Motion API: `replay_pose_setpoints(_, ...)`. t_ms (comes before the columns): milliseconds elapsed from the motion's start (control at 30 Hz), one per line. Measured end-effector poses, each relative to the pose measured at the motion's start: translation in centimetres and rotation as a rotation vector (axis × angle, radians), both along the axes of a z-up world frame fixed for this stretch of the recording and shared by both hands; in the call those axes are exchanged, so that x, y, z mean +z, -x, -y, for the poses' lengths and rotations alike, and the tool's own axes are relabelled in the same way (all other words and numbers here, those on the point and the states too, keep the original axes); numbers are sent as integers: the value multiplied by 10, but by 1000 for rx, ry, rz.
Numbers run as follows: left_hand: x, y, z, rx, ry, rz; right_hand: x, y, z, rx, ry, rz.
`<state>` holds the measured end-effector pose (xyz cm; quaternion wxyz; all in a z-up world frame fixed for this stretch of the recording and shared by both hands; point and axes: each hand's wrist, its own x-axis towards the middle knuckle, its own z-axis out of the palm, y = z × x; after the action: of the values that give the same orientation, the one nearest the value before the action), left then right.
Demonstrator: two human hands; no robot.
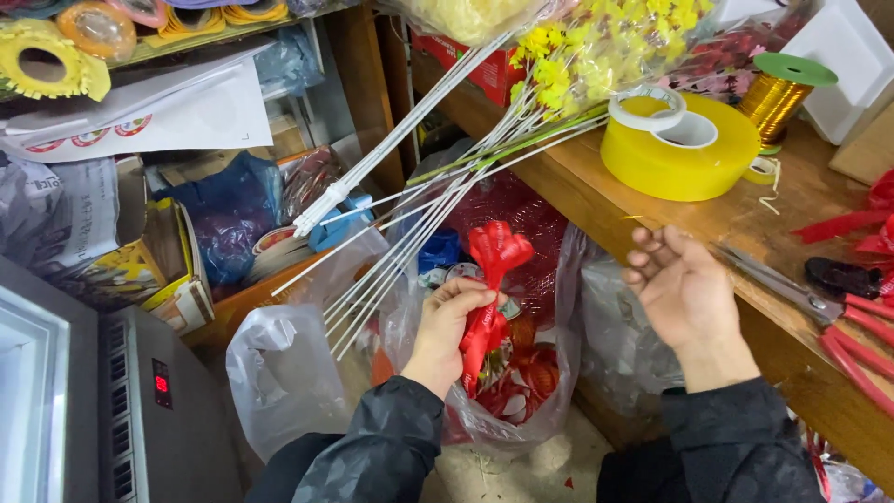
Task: The person is manually folding red ribbon into decorative bows and cutting them with scissors at a workbench.
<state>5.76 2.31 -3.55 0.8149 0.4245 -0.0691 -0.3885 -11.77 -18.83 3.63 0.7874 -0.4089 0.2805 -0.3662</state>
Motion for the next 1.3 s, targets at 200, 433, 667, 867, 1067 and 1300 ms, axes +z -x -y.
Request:
replay_pose_setpoints(200,1,-15,0,123,-24,-77,1,30,-9,497,670,-121)
replay_pose_setpoints(433,1,-6,7,61,-141,-8,-9,17,-33,344,751,-176)
replay_pose_setpoints(667,14,2,10,-45,-46,-56,-9,21,-30,402,285,110)
replay_pose_setpoints(867,24,3,-3,-103,-1,-101,-17,18,-29,363,215,18)
replay_pose_setpoints(1067,21,-1,-11,-140,6,-110,-8,11,-53,212,312,-213)
replay_pose_setpoints(1300,13,-4,-13,-154,-2,-91,-6,4,-66,168,396,-235)
